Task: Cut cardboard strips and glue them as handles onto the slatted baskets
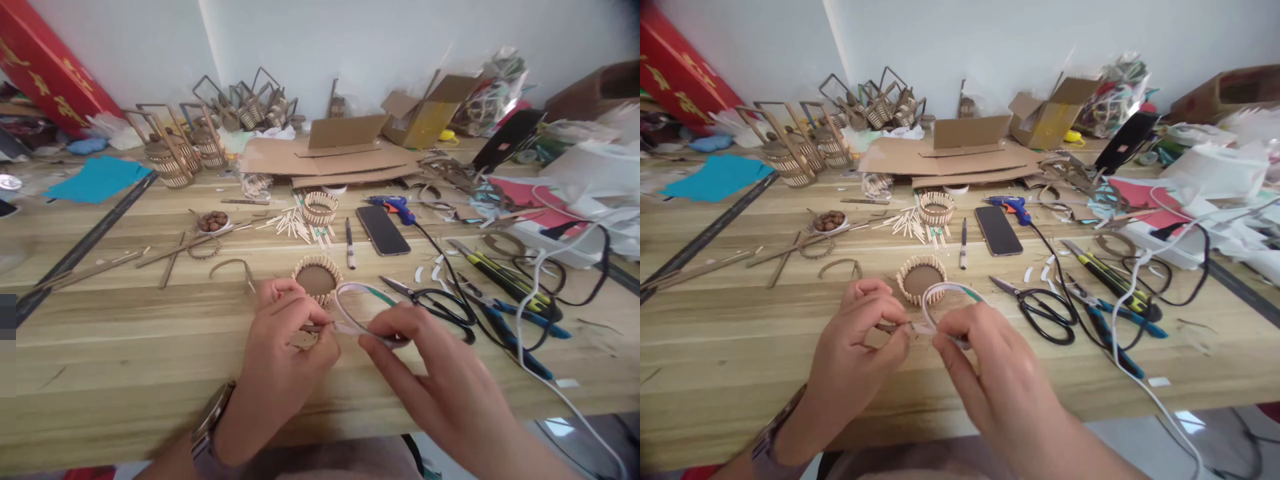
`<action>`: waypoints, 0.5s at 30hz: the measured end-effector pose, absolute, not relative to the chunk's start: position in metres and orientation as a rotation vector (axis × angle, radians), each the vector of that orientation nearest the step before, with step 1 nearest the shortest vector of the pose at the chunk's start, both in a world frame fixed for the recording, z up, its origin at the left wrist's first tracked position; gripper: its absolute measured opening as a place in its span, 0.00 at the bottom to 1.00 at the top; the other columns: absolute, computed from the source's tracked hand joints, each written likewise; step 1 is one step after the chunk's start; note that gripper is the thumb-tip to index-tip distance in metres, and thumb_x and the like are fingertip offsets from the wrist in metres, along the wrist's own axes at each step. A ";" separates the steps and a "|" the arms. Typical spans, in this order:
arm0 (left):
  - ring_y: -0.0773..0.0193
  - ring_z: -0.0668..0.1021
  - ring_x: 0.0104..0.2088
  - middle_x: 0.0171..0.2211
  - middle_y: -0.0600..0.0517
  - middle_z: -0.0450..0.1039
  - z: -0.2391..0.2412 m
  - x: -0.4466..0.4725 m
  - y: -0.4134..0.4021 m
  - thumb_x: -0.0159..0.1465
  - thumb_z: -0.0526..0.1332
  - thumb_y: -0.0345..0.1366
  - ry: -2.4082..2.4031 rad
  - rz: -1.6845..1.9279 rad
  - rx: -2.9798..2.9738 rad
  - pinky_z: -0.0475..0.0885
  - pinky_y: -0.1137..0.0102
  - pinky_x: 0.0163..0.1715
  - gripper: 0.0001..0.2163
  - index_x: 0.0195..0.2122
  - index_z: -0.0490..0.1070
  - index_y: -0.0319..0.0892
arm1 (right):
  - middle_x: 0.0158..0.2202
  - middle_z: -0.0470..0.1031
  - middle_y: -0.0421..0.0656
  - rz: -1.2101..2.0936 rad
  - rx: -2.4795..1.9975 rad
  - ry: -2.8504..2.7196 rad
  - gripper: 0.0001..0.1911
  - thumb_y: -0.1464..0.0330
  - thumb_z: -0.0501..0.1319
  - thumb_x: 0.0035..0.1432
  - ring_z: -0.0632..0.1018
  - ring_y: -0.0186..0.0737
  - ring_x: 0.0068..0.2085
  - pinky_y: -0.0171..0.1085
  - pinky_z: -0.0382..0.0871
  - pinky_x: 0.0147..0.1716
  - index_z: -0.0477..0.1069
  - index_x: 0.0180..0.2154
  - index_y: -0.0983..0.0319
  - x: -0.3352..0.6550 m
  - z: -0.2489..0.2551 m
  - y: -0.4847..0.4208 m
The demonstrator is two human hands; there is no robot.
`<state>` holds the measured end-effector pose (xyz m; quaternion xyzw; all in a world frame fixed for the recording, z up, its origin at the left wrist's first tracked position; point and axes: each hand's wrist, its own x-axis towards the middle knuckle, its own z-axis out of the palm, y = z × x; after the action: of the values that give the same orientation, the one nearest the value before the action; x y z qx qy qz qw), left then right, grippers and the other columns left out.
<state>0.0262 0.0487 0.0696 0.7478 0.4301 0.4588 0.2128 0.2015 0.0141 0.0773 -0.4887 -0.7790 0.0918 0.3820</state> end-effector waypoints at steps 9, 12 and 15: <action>0.65 0.73 0.36 0.27 0.58 0.71 0.088 -0.011 0.056 0.59 0.59 0.26 1.409 1.660 1.711 0.69 0.70 0.39 0.08 0.25 0.68 0.45 | 0.30 0.74 0.42 0.069 -1.090 -2.000 0.11 0.80 0.60 0.57 0.76 0.38 0.31 0.38 0.71 0.31 0.68 0.29 0.58 0.217 0.068 -0.007; 0.62 0.76 0.42 0.32 0.57 0.74 0.096 -0.027 0.063 0.62 0.59 0.31 1.576 1.577 1.663 0.71 0.68 0.45 0.06 0.28 0.72 0.47 | 0.32 0.75 0.43 -0.161 -1.136 -1.919 0.12 0.80 0.60 0.58 0.77 0.41 0.34 0.40 0.71 0.32 0.71 0.38 0.57 0.239 0.056 0.011; 0.57 0.74 0.50 0.33 0.56 0.76 0.096 -0.027 0.062 0.63 0.61 0.37 1.567 1.412 1.862 0.69 0.64 0.51 0.05 0.30 0.75 0.48 | 0.34 0.77 0.43 -0.329 -1.147 -1.953 0.12 0.79 0.60 0.59 0.78 0.42 0.36 0.41 0.72 0.37 0.71 0.41 0.57 0.259 0.033 0.050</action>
<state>-0.0267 0.0618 0.0963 0.6530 0.5494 0.4951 0.1631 0.2592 0.0503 0.0330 -0.4562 -0.7769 -0.1307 0.4138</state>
